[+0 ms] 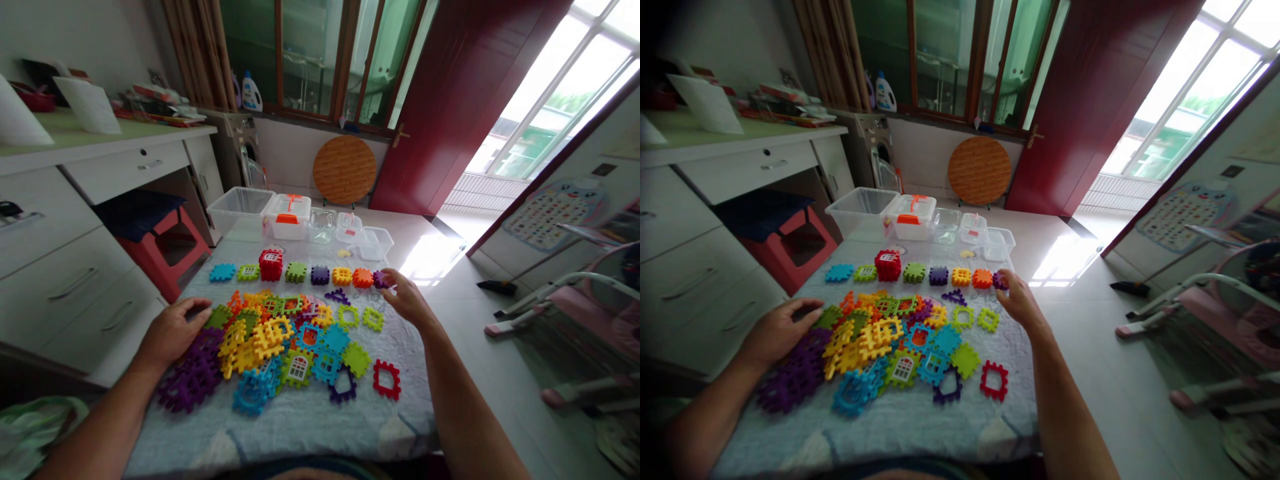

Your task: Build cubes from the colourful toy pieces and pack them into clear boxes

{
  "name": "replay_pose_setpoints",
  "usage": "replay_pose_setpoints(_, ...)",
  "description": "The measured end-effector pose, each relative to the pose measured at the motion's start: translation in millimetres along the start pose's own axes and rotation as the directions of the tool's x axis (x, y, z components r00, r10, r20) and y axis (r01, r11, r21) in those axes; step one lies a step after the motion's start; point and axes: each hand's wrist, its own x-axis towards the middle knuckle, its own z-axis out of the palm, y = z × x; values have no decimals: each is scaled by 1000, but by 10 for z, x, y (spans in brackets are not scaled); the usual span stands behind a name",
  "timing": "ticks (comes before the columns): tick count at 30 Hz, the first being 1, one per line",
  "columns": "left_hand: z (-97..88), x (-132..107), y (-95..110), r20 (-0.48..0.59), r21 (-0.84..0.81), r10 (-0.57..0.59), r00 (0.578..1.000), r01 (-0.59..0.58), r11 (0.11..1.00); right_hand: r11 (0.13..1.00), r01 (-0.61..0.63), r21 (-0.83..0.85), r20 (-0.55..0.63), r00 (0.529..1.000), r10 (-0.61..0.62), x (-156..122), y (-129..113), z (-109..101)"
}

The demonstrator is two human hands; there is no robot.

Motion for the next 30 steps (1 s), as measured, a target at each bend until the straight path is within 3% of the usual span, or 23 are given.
replay_pose_setpoints(5, 0, 3, -2, 8, 5, 16, 1000, -16, 1000, 998, 11, -65, 195, 981, 2, -292, -245, 141)
replay_pose_setpoints(10, -10, -9, 46, -16, 18, 18, 1000, -18, 1000, 988, 129, -85, 263, 959, -102, -242, -570, 371)
replay_pose_setpoints(14, -8, -14, 48, -38, 8, 38, 999, -37, 999, 986, 82, -145, 302, 953, -35, -200, -720, 534)
replay_pose_setpoints(18, 6, -11, 9, -43, 1, 44, 998, -44, 999, 989, 82, -120, 287, 957, -45, -226, -663, 566)
replay_pose_setpoints(21, 14, -8, -5, -33, -5, 21, 999, -21, 1000, 994, 79, -69, 181, 981, -66, -262, -527, 503)
replay_pose_setpoints(25, 18, -6, -1, -25, -11, 14, 1000, -15, 1000, 998, 7, -65, 47, 999, -4, -312, -315, 403)
replay_pose_setpoints(28, 21, -6, -10, -36, -9, 21, 999, -22, 1000, 997, -20, -75, 40, 999, 23, -349, -256, 373)
replay_pose_setpoints(30, 25, -6, -25, -42, -5, 23, 999, -23, 1000, 998, 31, -58, 82, 996, -26, -369, -300, 377)
